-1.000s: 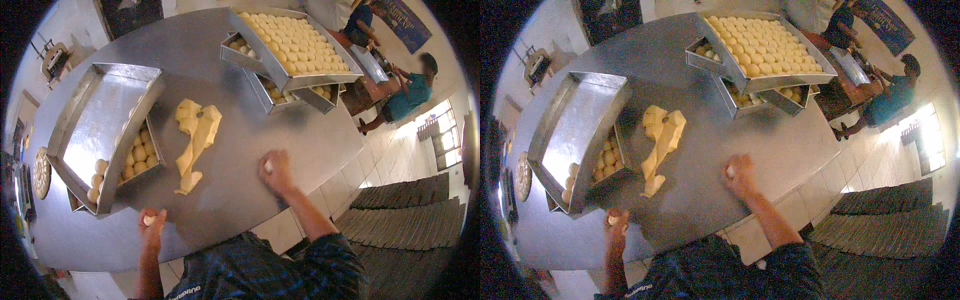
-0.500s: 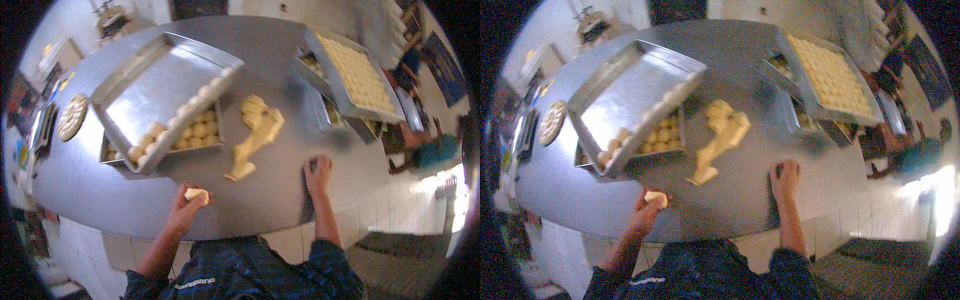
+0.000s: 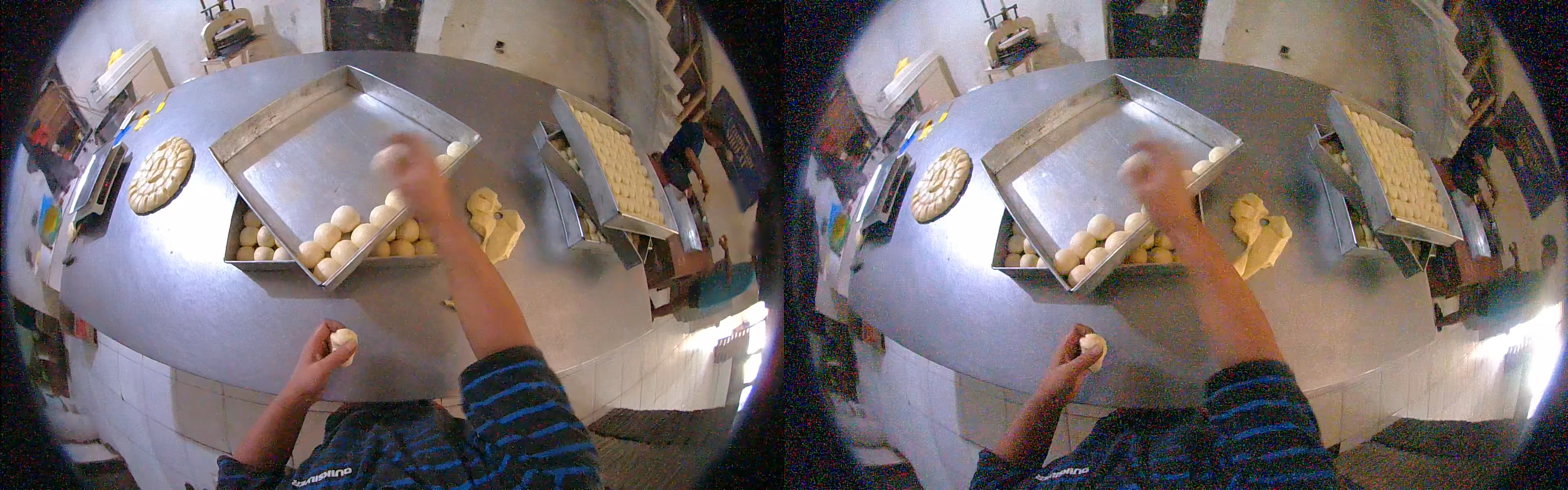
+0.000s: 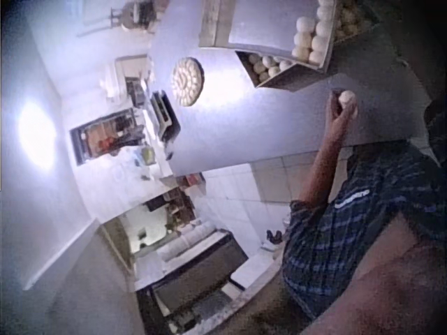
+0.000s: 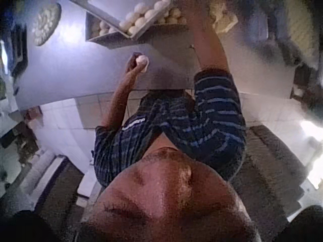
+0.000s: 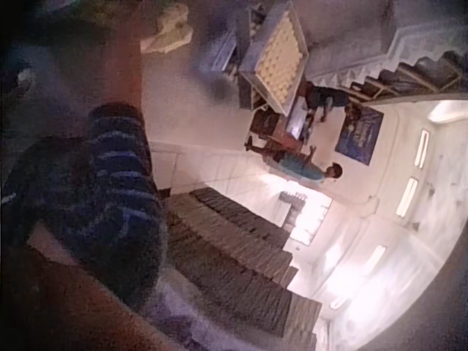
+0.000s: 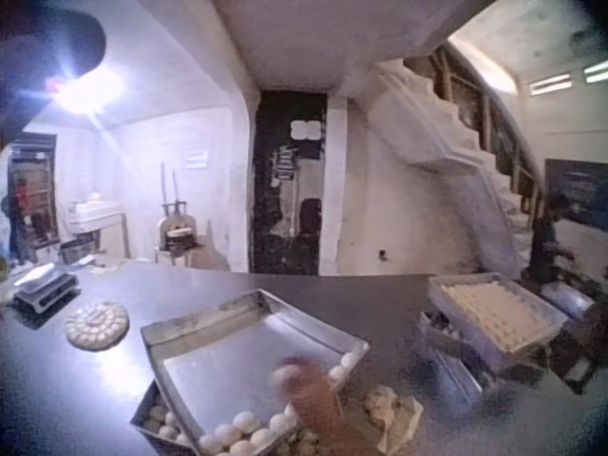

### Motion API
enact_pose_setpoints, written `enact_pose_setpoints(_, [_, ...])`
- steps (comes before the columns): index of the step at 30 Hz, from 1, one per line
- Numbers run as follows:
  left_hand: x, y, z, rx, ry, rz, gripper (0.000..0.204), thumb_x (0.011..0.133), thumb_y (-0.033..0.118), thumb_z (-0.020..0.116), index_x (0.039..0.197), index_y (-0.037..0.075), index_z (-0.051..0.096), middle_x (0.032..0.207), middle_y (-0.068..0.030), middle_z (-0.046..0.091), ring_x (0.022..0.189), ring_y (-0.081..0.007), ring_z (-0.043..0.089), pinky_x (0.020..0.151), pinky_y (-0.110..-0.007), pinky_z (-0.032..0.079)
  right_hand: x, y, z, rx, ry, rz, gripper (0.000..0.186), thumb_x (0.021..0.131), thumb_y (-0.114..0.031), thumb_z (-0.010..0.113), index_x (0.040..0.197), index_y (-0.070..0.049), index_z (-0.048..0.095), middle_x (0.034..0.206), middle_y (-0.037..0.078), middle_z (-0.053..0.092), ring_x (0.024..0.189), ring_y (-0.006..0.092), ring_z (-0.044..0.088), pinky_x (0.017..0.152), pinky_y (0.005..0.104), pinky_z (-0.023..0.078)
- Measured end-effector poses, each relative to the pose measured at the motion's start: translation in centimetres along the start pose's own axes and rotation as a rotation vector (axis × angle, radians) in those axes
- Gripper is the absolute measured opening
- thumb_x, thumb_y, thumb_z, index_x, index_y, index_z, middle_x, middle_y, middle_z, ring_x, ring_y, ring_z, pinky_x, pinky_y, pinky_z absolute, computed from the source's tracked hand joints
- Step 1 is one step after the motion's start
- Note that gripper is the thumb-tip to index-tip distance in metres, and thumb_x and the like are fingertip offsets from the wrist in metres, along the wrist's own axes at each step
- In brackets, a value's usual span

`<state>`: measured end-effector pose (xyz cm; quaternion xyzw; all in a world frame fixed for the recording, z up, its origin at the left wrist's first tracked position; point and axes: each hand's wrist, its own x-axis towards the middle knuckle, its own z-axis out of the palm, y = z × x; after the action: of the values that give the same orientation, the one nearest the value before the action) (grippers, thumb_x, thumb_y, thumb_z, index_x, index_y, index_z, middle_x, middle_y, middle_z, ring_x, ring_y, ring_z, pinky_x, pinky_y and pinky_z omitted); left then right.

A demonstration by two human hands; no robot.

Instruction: The person shapes pieces of dough into small round buns by hand and places them in rows inside a metal baking tray on a stainless steel table.

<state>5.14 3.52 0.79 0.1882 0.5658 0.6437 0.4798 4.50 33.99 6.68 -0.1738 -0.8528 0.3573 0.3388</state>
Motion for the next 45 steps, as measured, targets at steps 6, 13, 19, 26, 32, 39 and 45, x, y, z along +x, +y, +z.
enact_pose_setpoints(6, [0.8, -0.4, -0.5, -0.445, 0.084, -0.017, 0.034, 0.092, 0.036, 0.045, 0.112, 0.008, 0.046, 0.103, -0.0059, 0.052, 0.089, -0.0166, 0.051, 0.078, -0.030, 0.041, -5.5, -5.8, -0.4, -0.007, 0.079, -0.118, 0.032, 0.078, -0.010, 0.060, 0.110, -0.005, 0.056, 0.104, 0.016, 0.060, 0.094, 0.0287, 0.058, 0.086, 0.0384, 0.044])
enact_pose_setpoints(13, [4.0, -1.8, 7.8, 0.095, -0.593, -0.250, 0.040, 0.093, 0.027, 0.039, 0.129, 0.008, 0.042, 0.124, -0.0099, 0.047, 0.111, -0.0245, 0.045, 0.093, -0.043, 0.039, -25.6, -1.0, -7.2, 0.117, -0.127, 0.107, 0.034, 0.081, -0.006, 0.057, 0.115, -0.006, 0.054, 0.115, 0.011, 0.055, 0.103, 0.0320, 0.051, 0.091, 0.0376, 0.040])
enact_pose_setpoints(19, [10.5, -3.0, 14.5, 1.235, -0.462, 0.824, 0.042, 0.078, 0.003, 0.053, 0.119, 0.008, 0.053, 0.123, -0.0108, 0.050, 0.119, -0.0341, 0.039, 0.098, -0.046, 0.035, -30.1, 4.8, -15.1, -0.864, -0.261, 0.079, 0.037, 0.085, -0.023, 0.053, 0.119, -0.010, 0.051, 0.116, 0.017, 0.053, 0.108, 0.0346, 0.048, 0.095, 0.0460, 0.034])
enact_pose_setpoints(26, [11.4, -5.1, 13.0, 1.376, -0.259, 0.815, 0.033, 0.074, 0.005, 0.059, 0.107, 0.006, 0.057, 0.113, -0.0115, 0.055, 0.117, -0.0371, 0.039, 0.099, -0.047, 0.031, -29.1, 6.0, -9.5, -0.483, -0.089, 0.119, 0.031, 0.075, -0.025, 0.060, 0.098, -0.007, 0.053, 0.101, 0.014, 0.052, 0.098, 0.0325, 0.046, 0.088, 0.0452, 0.033])
enact_pose_setpoints(32, [2.6, -5.4, 7.5, 1.015, -0.119, 0.499, 0.012, 0.079, 0.007, 0.062, 0.083, 0.008, 0.052, 0.085, -0.0067, 0.053, 0.086, -0.0224, 0.051, 0.074, -0.034, 0.041, -24.2, 11.4, -14.8, -0.635, -0.001, 0.236, 0.029, 0.073, -0.028, 0.065, 0.091, -0.006, 0.057, 0.094, 0.013, 0.054, 0.090, 0.0322, 0.049, 0.079, 0.0492, 0.037])
enact_pose_setpoints(39, [-1.4, -4.1, 2.7, 0.253, 0.236, -0.002, 0.024, 0.080, -0.002, 0.056, 0.072, 0.012, 0.038, 0.071, 0.0043, 0.037, 0.065, -0.0056, 0.036, 0.057, -0.022, 0.032, -28.1, 7.7, -10.6, -0.371, -0.078, 0.186, 0.023, 0.073, -0.025, 0.063, 0.083, -0.006, 0.056, 0.087, 0.015, 0.057, 0.093, 0.0333, 0.048, 0.084, 0.0469, 0.037])
enact_pose_setpoints(45, [-0.7, -3.4, 2.2, 0.261, 0.040, -0.038, 0.021, 0.076, -0.002, 0.061, 0.088, 0.009, 0.047, 0.085, 0.0007, 0.046, 0.075, -0.0096, 0.047, 0.065, -0.024, 0.041, -23.1, 8.2, -8.6, -0.496, 0.068, 0.387, 0.026, 0.072, -0.024, 0.063, 0.087, -0.005, 0.054, 0.091, 0.016, 0.055, 0.094, 0.0344, 0.047, 0.087, 0.0477, 0.035])
